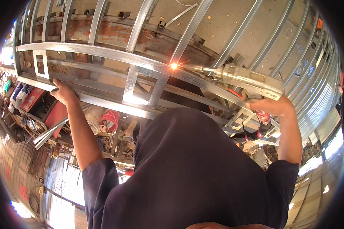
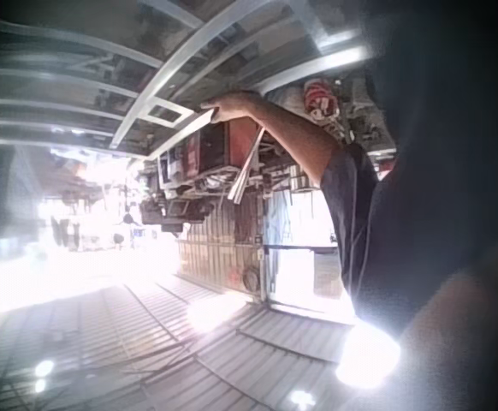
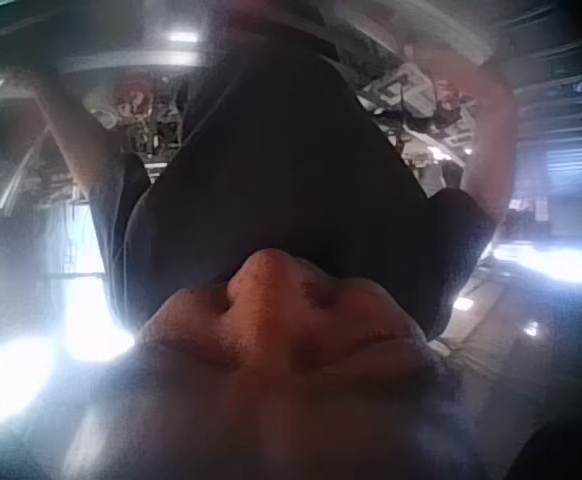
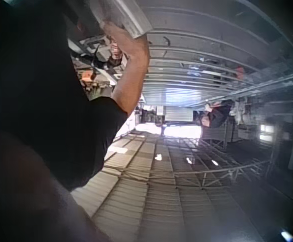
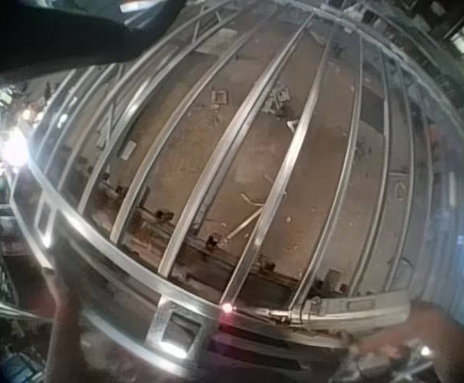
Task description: The person positions a metal frame on a workbench and welds multiple joints using a handheld welding torch. The person moves along the frame, welding different sections while holding the frame steady with the other hand.
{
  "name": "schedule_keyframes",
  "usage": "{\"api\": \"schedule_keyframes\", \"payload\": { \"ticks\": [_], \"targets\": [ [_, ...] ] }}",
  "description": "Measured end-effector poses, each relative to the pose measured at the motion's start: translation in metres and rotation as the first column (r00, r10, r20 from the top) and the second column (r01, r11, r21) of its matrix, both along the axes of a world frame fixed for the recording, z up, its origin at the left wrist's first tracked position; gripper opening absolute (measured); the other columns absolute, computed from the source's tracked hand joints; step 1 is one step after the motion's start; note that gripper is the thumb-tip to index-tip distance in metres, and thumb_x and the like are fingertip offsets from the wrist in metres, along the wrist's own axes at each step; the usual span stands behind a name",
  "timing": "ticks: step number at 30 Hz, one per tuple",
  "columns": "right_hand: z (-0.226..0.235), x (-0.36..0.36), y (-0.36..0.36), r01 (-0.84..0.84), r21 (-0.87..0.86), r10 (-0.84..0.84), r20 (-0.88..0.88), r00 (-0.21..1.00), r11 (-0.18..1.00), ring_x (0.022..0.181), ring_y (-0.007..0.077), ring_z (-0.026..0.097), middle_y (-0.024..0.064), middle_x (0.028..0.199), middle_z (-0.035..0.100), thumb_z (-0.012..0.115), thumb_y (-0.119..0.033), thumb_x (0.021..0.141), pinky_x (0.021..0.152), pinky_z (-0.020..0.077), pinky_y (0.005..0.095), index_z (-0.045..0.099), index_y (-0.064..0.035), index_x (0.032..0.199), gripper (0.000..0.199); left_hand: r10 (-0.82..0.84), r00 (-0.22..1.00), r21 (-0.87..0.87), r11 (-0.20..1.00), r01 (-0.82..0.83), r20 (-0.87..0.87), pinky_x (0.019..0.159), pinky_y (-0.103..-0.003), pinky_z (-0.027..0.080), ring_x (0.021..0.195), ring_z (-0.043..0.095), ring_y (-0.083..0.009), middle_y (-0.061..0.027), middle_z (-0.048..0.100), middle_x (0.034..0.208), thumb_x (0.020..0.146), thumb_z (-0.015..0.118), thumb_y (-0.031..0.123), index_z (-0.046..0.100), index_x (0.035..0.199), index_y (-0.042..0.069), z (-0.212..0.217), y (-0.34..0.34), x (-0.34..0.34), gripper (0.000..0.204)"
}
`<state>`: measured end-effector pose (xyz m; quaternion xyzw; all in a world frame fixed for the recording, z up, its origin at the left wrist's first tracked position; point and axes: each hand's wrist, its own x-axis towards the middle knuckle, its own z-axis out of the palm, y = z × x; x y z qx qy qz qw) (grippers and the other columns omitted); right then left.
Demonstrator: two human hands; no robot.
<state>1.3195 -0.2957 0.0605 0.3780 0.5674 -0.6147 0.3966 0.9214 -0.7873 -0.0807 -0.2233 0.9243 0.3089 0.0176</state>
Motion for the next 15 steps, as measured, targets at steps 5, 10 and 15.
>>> {"api": "schedule_keyframes", "payload": {
  "ticks": [5, 10, 15],
  "targets": [
    [0.010, 0.047, 0.015, 0.016, 0.054, -0.018, 0.042, 0.999, 0.998, 0.089, 0.0115, 0.066, 0.0003, 0.098, 0.074, 0.087, -0.012, 0.081, 0.081, 0.0562, 0.0311, 0.073, -0.0052, 0.114, 0.036, -0.007, 1.000, 0.059, 0.998, 0.008, -0.011, 0.102, -0.050, 0.058, 0.125, 0.062, -0.0455, -0.0380, 0.048, 0.147, 0.105, 0.055, 0.053, 0.025, 0.153, -0.016, -0.006, -0.010, 0.001, 0.089],
    [0.005, 0.082, 0.019, -0.044, 0.117, 0.034, 0.080, 0.996, 0.992, 0.090, 0.0124, 0.067, 0.0017, 0.100, 0.075, 0.090, -0.015, 0.079, 0.082, 0.0569, 0.0304, 0.072, -0.0052, 0.120, 0.046, 0.018, 1.000, 0.054, 0.998, -0.019, 0.021, 0.105, -0.049, 0.057, 0.125, 0.062, -0.0459, -0.0382, 0.047, 0.148, 0.103, 0.056, 0.054, 0.023, 0.154, -0.016, -0.009, -0.004, 0.026, 0.093],
    [-0.004, 0.091, 0.027, -0.055, 0.086, 0.050, 0.060, 0.997, 0.995, 0.095, 0.0142, 0.068, 0.0032, 0.104, 0.076, 0.090, -0.017, 0.079, 0.088, 0.0564, 0.0321, 0.070, -0.0053, 0.125, 0.051, 0.021, 1.000, 0.063, 0.998, -0.021, -0.004, 0.108, -0.051, 0.055, 0.130, 0.058, -0.0476, -0.0395, 0.044, 0.150, 0.102, 0.056, 0.053, 0.024, 0.155, -0.015, -0.019, 0.011, 0.085, 0.092]
  ]
}}
